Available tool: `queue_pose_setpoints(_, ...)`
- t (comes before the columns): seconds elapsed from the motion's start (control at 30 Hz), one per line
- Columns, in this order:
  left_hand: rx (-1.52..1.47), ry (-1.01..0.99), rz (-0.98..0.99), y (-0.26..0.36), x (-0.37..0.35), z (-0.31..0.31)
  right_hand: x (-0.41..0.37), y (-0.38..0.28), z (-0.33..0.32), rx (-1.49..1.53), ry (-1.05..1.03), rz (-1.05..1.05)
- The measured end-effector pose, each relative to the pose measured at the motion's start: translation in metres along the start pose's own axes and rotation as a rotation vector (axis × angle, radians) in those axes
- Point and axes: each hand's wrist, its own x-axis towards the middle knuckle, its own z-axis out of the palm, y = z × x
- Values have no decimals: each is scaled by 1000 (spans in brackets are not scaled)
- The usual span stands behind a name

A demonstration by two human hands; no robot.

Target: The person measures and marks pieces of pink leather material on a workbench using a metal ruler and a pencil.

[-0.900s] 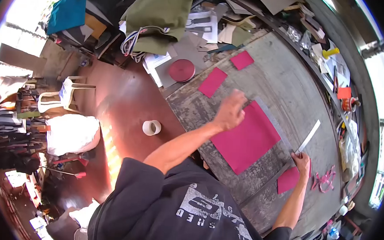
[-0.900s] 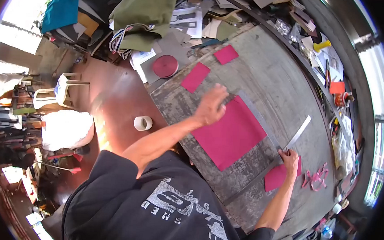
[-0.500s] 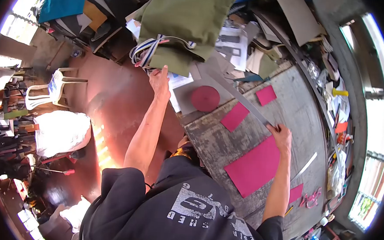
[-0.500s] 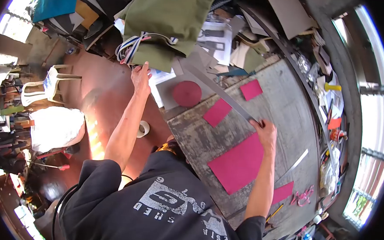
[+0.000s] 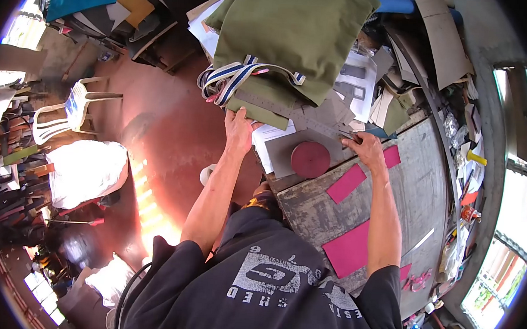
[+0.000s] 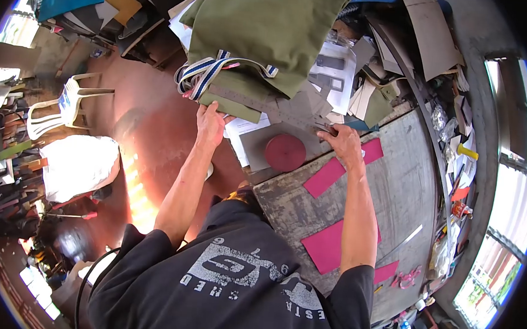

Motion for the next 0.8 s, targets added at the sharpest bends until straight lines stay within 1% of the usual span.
queue_pose_setpoints(0.13, -18, -12, -35, 0, 1, -9, 9, 3, 4, -45, -12, -3)
queue_pose_setpoints(0.23, -92, -73, -26, -2, 2, -14, 17, 10, 9, -47, -35, -4)
queue_pose_setpoints(0.5, -138, -83, -78, -9, 4, -20, 21, 23, 18, -58, -61, -1)
queue_pose_setpoints(0.63, -171, -86, -89, -9, 3, -20, 20, 24, 17, -36, -39, -23)
queue_pose_setpoints(0.8, -197, -84, -125, -11, 1, -20, 16, 22, 10, -57, -69, -10)
